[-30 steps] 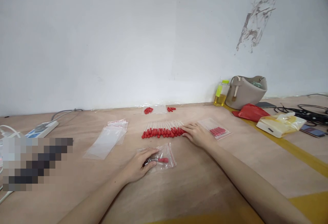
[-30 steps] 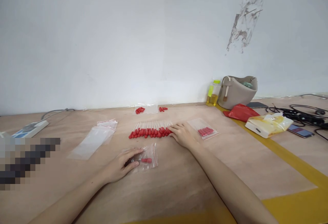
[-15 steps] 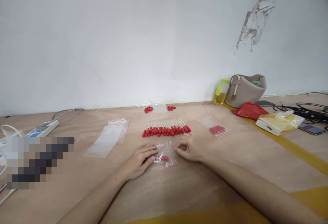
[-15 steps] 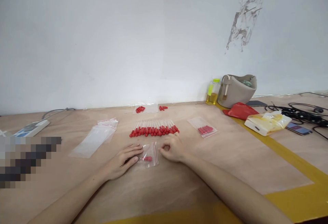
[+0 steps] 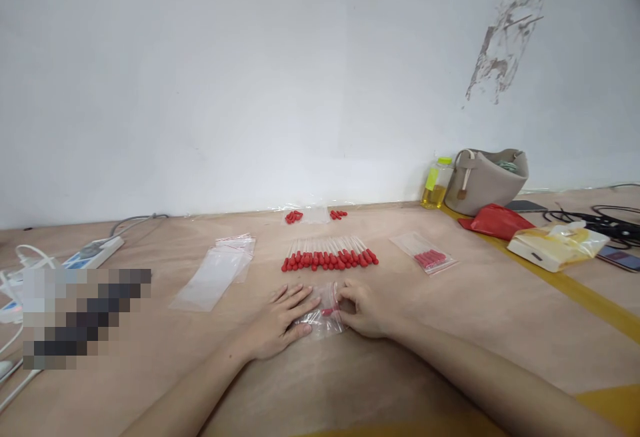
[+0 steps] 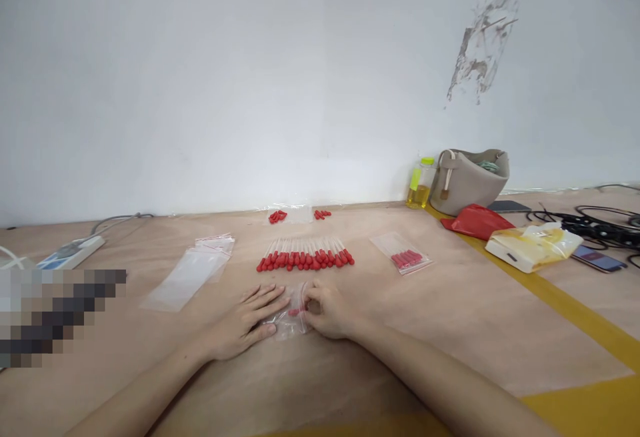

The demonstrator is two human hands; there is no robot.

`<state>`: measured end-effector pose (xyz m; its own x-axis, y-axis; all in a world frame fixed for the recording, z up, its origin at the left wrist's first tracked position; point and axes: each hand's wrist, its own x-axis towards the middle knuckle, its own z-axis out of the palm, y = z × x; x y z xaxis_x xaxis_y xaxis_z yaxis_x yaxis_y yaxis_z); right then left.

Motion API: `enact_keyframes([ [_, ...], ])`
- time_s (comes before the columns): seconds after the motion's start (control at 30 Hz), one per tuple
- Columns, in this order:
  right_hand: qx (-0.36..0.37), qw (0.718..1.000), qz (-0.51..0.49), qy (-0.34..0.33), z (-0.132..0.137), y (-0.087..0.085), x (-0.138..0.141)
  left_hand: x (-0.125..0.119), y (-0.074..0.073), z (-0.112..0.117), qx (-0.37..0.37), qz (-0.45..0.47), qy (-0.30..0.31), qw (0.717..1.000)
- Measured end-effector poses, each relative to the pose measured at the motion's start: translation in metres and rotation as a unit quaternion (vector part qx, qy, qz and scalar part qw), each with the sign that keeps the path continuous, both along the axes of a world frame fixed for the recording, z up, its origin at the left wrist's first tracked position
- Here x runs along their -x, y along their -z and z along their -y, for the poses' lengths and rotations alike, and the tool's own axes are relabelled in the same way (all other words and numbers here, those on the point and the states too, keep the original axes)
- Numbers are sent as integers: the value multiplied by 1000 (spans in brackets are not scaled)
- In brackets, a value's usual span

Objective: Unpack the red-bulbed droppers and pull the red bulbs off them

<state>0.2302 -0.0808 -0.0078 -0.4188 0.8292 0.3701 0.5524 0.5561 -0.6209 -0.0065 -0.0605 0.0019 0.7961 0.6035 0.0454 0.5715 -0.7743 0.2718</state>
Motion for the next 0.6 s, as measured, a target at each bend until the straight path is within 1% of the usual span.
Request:
enact_keyframes([
  [0.03, 12, 1000, -3, 9, 2, -1, -6, 1, -1, 0, 1, -6, -4, 1000],
  [0.13, 84, 995, -48, 31, 4, -7, -37, 8, -7, 1, 14, -16, -19, 1000],
  [0.2, 90, 990, -94, 47, 2, -14, -63, 12, -14, 3, 28, -19, -23, 999],
  [0.27, 110, 979, -146, 89, -4, -23, -87, 12, -20, 6, 31, -6, -28, 999],
  [0.3, 118, 967, -193, 116, -8, -27, -97, 10, -22, 7, 26, 8, -28, 999],
  [0.37, 94, 945, -269, 162, -18, -32, -110, 3, -22, 8, 11, 38, -14, 999],
  [0.43, 42, 934, -292, 200, -30, -33, -112, -6, -18, 8, 7, 39, 17, 999],
  [0.5, -15, 938, -259, 230, -41, -30, -106, -12, -11, 6, 16, 8, 42, 999],
  [0.6, -83, 951, -161, 251, -53, -22, -90, -14, -3, 4, 23, -23, 42, 999],
])
